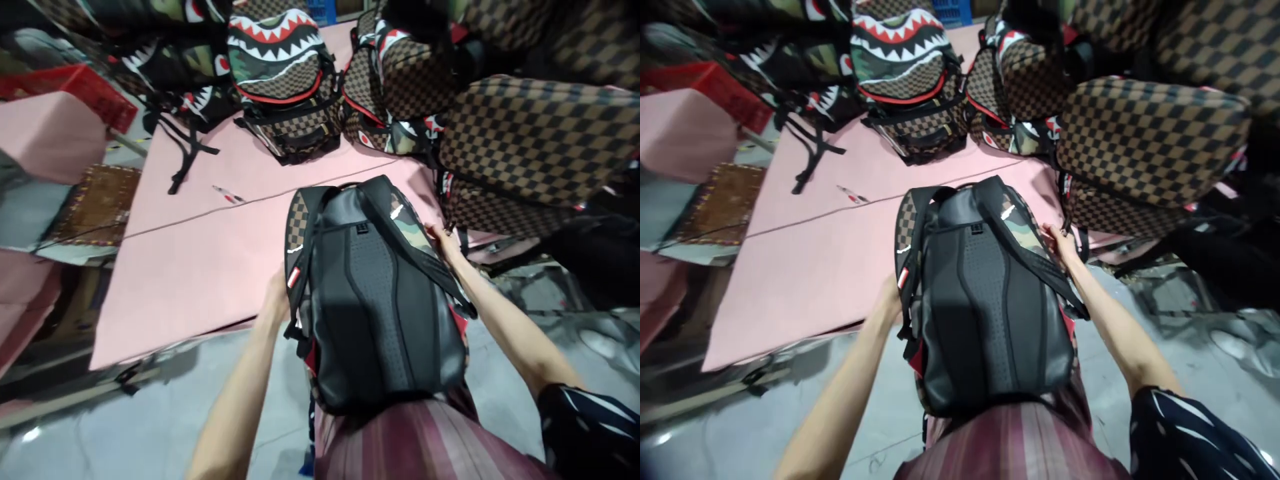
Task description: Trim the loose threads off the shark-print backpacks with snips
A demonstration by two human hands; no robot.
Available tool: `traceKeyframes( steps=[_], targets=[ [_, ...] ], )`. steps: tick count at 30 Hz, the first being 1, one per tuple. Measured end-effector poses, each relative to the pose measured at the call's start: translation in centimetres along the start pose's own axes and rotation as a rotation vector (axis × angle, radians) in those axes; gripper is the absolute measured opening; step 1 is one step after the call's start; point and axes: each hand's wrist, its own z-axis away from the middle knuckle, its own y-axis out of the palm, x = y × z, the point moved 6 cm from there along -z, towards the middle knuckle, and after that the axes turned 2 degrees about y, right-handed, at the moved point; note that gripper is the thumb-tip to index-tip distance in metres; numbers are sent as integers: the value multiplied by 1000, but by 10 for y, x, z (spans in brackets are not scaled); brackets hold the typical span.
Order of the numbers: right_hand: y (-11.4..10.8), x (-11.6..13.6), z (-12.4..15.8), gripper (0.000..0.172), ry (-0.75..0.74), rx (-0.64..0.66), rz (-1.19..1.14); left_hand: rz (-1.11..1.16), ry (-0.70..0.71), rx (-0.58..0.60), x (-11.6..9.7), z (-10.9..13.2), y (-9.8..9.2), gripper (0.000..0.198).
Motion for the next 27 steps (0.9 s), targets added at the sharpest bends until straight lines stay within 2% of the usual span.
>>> traceKeyframes(
  steps=[2,4,5,7,10,12,14,16,18,20,21,23,24,25,27],
  targets=[
    [-34,-14,5,41,24,-36,-106,-16,13,14,-6,5,-20,37],
    [-63,-35,33,38,61,-61,-273,-44,93,-13,-1,27,-40,45],
    [-70,-47,53,38,88,-78,-364,-56,127,-63,7,45,-47,47],
    [-66,-69,94,37,152,-145,-492,-47,109,-127,36,85,-45,44],
    [-31,-84,124,35,168,-190,-502,-45,25,-126,80,130,-16,42],
    [-18,-84,122,36,156,-217,-504,-54,17,-126,89,138,-1,39],
    [-26,-80,114,38,133,-257,-505,-34,52,-130,81,131,-1,35],
    [-52,-77,114,40,111,-310,-508,-12,108,-128,66,122,-17,34],
    [-80,-79,130,40,102,-367,-516,-29,162,-145,56,120,-41,35],
    [-95,-86,158,39,113,-397,-531,-65,169,-181,59,130,-61,36],
    [-94,-90,174,39,129,-395,-541,-66,156,-202,65,140,-65,37],
    [-79,-96,201,38,178,-368,-570,-17,92,-194,82,163,-56,39],
    [-67,-97,209,38,200,-363,-584,22,36,-172,90,174,-44,39],
    [-56,-95,214,37,215,-367,-602,70,-27,-103,96,184,-25,40],
    [-40,-84,210,35,221,-382,-640,172,-158,-44,96,197,9,43]
  ],
)
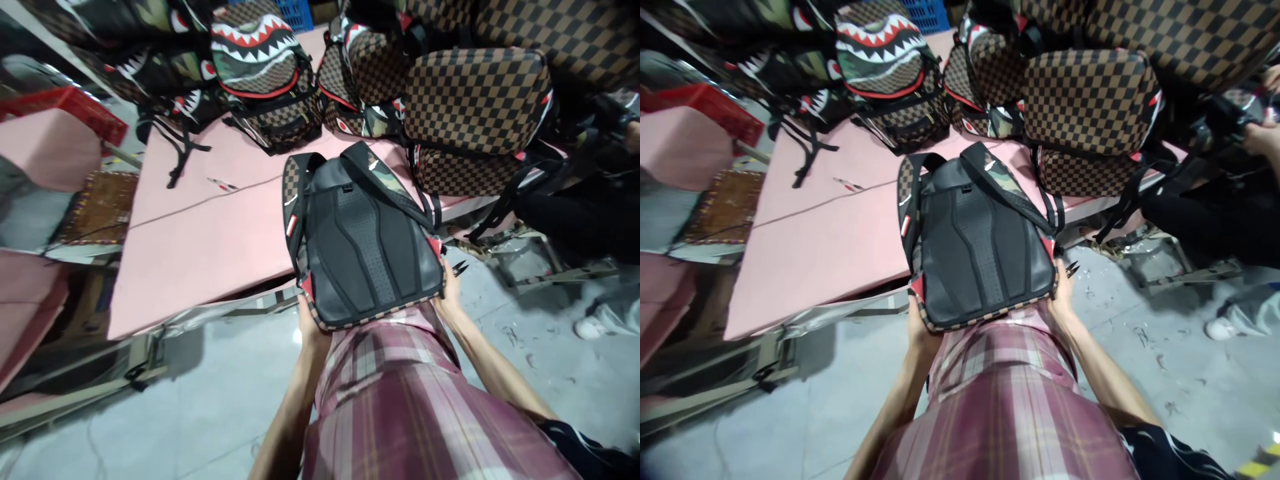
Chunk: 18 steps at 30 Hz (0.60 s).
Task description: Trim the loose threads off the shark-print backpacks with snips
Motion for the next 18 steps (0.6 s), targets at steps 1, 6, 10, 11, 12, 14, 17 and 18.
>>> traceKeyframes(
  steps=[1,6,10,11,12,14,17,18],
  targets=[
    [10,7,-3,34,-12,-6,-29,37,-8,-2,-6,5,14,43],
    [47,71,-30,31,-106,36,-139,134,25,227,-64,20,72,47],
    [56,83,-36,27,-83,46,-135,182,14,273,-79,23,87,43],
    [57,80,-36,27,-74,42,-134,188,16,284,-78,22,89,42],
    [57,76,-36,27,-65,39,-130,187,14,298,-76,21,90,42],
    [57,73,-35,26,-62,48,-121,172,-1,309,-71,19,87,39],
    [63,96,-28,26,-82,77,-113,172,-57,222,-58,13,69,27],
    [70,115,-21,26,-118,110,-105,189,-81,199,-51,9,64,23]
  ],
)
